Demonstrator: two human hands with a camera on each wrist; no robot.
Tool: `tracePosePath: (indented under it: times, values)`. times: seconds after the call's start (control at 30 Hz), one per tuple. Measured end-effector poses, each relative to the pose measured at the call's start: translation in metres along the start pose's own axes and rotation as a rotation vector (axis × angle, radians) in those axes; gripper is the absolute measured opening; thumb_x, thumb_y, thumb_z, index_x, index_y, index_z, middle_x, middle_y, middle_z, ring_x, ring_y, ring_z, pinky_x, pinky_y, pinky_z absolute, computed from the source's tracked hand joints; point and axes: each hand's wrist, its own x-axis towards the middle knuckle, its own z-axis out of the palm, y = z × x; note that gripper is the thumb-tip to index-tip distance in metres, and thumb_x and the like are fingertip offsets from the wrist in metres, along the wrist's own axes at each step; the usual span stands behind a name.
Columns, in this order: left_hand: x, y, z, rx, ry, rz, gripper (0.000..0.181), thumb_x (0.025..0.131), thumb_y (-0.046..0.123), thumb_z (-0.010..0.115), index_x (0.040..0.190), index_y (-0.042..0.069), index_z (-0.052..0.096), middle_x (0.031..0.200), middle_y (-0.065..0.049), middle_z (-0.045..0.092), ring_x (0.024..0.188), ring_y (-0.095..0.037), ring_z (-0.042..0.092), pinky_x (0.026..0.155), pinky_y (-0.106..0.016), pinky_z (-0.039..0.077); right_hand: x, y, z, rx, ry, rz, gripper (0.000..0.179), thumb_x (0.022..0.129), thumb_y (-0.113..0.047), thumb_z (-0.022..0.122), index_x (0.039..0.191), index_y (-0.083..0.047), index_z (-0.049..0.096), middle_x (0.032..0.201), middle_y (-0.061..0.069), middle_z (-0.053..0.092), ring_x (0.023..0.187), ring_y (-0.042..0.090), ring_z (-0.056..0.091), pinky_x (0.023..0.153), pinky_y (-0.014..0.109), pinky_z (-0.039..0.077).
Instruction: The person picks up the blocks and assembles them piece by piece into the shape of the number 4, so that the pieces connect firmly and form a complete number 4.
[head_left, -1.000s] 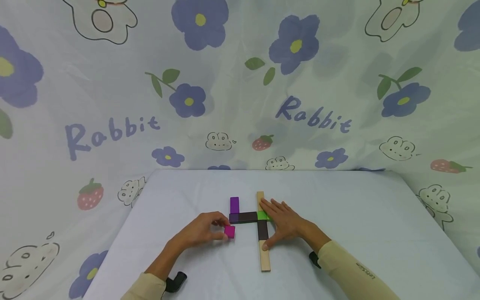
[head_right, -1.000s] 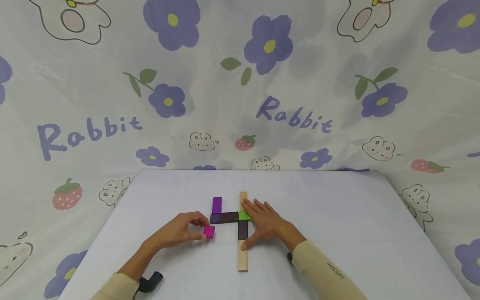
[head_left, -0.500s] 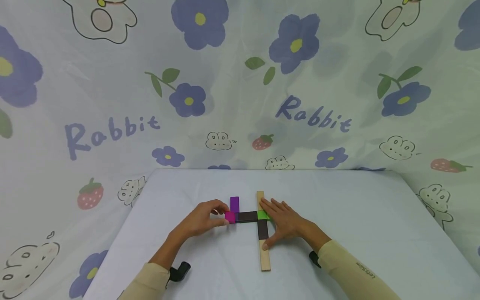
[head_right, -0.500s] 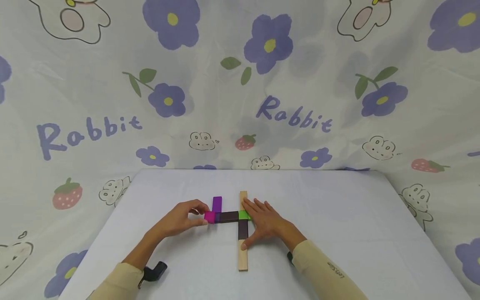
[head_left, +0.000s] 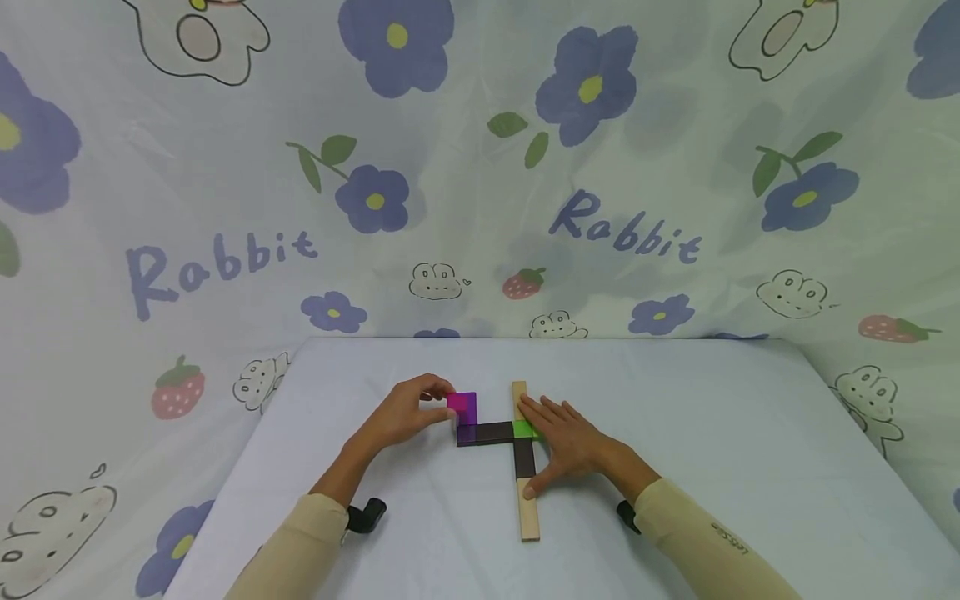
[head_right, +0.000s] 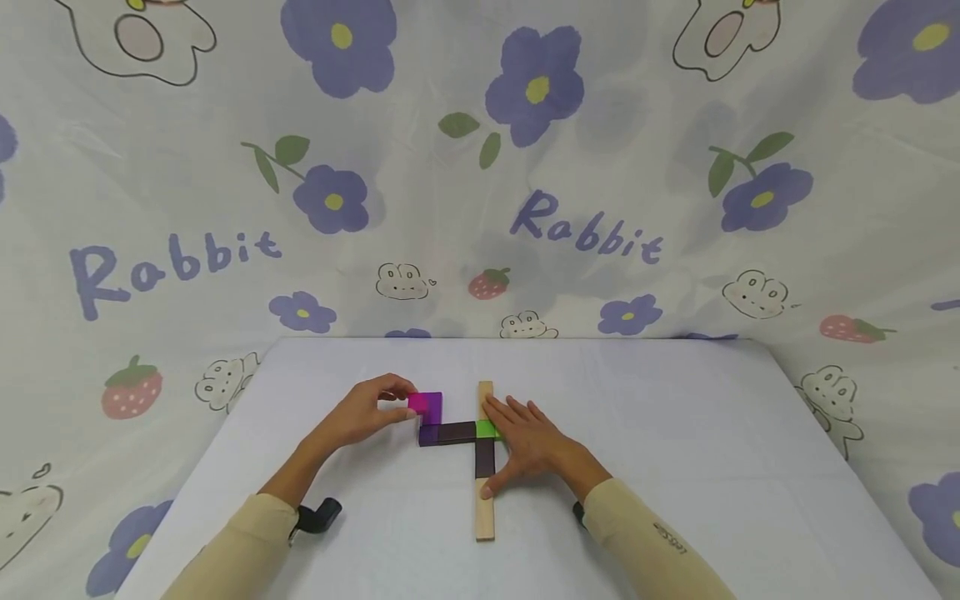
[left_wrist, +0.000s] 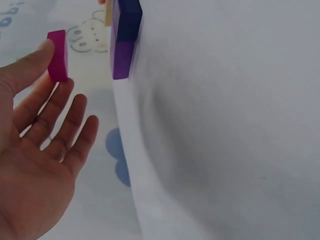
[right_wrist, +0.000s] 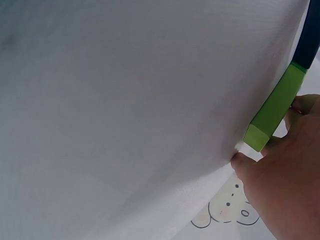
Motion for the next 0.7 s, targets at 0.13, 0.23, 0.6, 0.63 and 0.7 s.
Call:
tracePosePath:
  times: [0.13, 0.23, 0.6, 0.63, 0.7]
  values:
    - [0.009, -0.003, -0.001, -0.008, 0.016, -0.007, 0.034, 0.09, 0.021, 0.079, 0.12, 0.012, 0.067, 0.115, -0.003, 0.067, 0.113, -0.029, 0.061, 0.101, -0.049, 0.049, 0.0, 0.0, 0.0, -0.001, 0.002, 0.0, 0.135, 0.06, -0.079, 0.079, 0.164, -0.018, 0.018, 0.169, 0.0, 0.013, 0.155, 0.03, 0.01, 0.122, 0.055, 0.009]
    - [0.016, -0.006, -0.001, -0.017, 0.032, -0.013, 0.033, 0.09, 0.021, 0.078, 0.12, 0.012, 0.067, 0.116, -0.003, 0.067, 0.114, -0.028, 0.06, 0.101, -0.049, 0.049, 0.001, 0.001, 0.0, -0.002, 0.002, -0.005, 0.135, 0.061, -0.079, 0.079, 0.164, -0.017, 0.018, 0.169, 0.001, 0.013, 0.155, 0.03, 0.01, 0.122, 0.055, 0.009]
    - [0.039, -0.012, 0.004, -0.037, 0.064, -0.067, 0.034, 0.091, 0.023, 0.078, 0.121, 0.012, 0.067, 0.116, -0.004, 0.068, 0.117, -0.031, 0.059, 0.103, -0.051, 0.046, 0.0, 0.001, -0.001, 0.0, 0.003, -0.003, 0.135, 0.06, -0.08, 0.079, 0.164, -0.018, 0.018, 0.169, 0.0, 0.013, 0.155, 0.029, 0.01, 0.122, 0.055, 0.009]
    - [0.04, -0.012, 0.005, -0.04, 0.066, -0.069, 0.033, 0.091, 0.023, 0.078, 0.121, 0.012, 0.067, 0.116, -0.004, 0.068, 0.117, -0.031, 0.059, 0.104, -0.051, 0.046, 0.0, 0.0, -0.001, -0.002, 0.001, -0.001, 0.135, 0.06, -0.08, 0.079, 0.164, -0.018, 0.017, 0.169, 0.0, 0.012, 0.155, 0.029, 0.01, 0.122, 0.054, 0.009]
    - [0.043, -0.012, 0.005, -0.043, 0.067, -0.069, 0.032, 0.091, 0.023, 0.077, 0.12, 0.012, 0.068, 0.115, -0.004, 0.068, 0.117, -0.03, 0.059, 0.104, -0.051, 0.046, 0.001, 0.0, -0.001, -0.002, 0.002, 0.004, 0.135, 0.06, -0.079, 0.079, 0.164, -0.018, 0.018, 0.169, 0.0, 0.013, 0.155, 0.029, 0.01, 0.122, 0.054, 0.009]
